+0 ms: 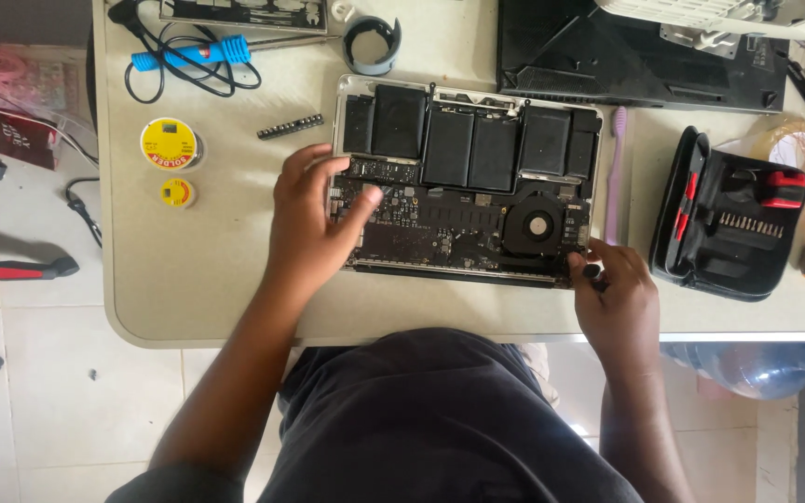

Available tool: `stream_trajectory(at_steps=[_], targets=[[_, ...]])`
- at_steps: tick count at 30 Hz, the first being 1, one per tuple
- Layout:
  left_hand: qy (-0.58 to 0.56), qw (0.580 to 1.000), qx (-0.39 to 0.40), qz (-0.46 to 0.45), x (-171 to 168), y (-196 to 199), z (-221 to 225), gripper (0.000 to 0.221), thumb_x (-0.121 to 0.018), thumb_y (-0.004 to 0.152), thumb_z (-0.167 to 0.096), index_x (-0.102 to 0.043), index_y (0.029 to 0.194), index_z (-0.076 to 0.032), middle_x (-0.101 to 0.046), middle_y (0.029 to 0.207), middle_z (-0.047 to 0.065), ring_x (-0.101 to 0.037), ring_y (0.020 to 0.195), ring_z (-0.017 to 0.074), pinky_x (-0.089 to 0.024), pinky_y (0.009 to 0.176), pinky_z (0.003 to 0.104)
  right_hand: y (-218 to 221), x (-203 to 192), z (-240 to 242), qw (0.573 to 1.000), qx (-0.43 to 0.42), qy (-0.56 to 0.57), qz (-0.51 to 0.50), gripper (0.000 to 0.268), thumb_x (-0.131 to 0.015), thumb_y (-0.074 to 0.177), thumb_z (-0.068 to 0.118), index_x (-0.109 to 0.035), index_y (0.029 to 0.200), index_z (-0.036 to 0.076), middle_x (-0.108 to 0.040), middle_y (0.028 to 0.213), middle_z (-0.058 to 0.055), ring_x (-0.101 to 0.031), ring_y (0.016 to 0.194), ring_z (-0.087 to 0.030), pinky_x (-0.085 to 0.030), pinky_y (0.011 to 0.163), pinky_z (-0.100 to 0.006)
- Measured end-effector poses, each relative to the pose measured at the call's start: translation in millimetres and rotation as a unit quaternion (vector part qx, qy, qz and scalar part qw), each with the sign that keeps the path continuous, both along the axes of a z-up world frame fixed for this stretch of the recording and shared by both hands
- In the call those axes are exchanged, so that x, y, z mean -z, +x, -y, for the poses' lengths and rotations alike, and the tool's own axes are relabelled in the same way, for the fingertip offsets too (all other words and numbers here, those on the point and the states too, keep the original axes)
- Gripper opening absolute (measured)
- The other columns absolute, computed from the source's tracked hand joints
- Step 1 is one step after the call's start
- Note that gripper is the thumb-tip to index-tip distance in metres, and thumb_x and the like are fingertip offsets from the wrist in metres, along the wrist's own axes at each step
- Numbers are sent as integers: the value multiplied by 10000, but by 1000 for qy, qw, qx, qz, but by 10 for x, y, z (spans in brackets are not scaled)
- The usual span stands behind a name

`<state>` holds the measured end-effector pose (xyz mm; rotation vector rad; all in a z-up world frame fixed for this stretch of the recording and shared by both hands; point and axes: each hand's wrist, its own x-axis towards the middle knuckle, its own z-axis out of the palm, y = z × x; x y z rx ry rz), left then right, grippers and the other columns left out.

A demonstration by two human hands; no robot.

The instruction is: Repairing internal components of a laptop using a screwdriver and manual manipulation

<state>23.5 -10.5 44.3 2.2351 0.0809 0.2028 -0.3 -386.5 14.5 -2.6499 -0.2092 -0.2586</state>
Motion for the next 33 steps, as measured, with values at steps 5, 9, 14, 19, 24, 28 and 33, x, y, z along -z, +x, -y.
stream_trajectory(at_steps=[5, 9, 14, 19, 24, 28, 33], targets=[[80, 996, -19, -25, 155, 128, -69, 246, -707, 989, -223, -697, 1121, -16, -589, 1261, 203, -674, 1051, 418, -624, 721, 458, 24, -52, -5, 1000, -10, -5, -11, 304, -832, 981, 167, -765, 1162, -68, -710, 943, -155, -683, 737, -329, -552, 629, -388], [81, 995, -22, -52, 95, 167, -66, 176, -746, 945, -146, -696, 1083, -50, -598, 1261, 177, -705, 1012, 420, -633, 676, 517, 74, -73, 73, 999, -22, -3, -26, 282, -830, 956, 146, -768, 1145, -53, -716, 918, -145, -688, 739, -333, -549, 638, -403], [65, 995, -31, -72, 186, 199, -126, 170, -756, 932, -180, -691, 1079, -125, -593, 1293, 93, -734, 964, 316, -624, 692, 494, 111, -97, 66, 999, -18, -33, -8, 245, -820, 1006, 192, -787, 1151, -1, -702, 857, -111, -699, 742, -322, -555, 643, -394], [56, 994, -35, -86, 137, 210, -136, 165, -760, 933, -195, -688, 1079, -168, -593, 1301, 71, -742, 943, 268, -612, 707, 462, 122, -245, -168, 999, -25, -29, -7, 235, -812, 1014, 163, -784, 1157, -21, -708, 855, -134, -706, 751, -326, -564, 655, -388], [37, 996, -33, -69, 128, 191, -150, 119, -728, 949, -138, -704, 1066, -139, -616, 1285, 93, -743, 966, 290, -616, 705, 467, 101, -240, -214, 999, -18, -48, 3, 266, -825, 987, 142, -773, 1196, -16, -703, 888, -127, -690, 733, -319, -563, 644, -408], [38, 996, -30, -76, 119, 204, -145, 99, -727, 953, -146, -706, 1049, -141, -616, 1281, 103, -745, 960, 286, -618, 703, 456, 70, -206, -179, 998, -15, -55, 12, 263, -817, 1000, 171, -776, 1208, 16, -702, 911, -100, -689, 746, -302, -566, 643, -398], [45, 996, -34, -71, 111, 208, -122, 99, -719, 961, -144, -709, 1056, -117, -617, 1281, 137, -735, 964, 292, -617, 702, 446, 109, -243, -220, 999, -17, -29, 3, 264, -822, 1000, 149, -775, 1199, -18, -702, 899, -124, -680, 714, -315, -559, 629, -403]])
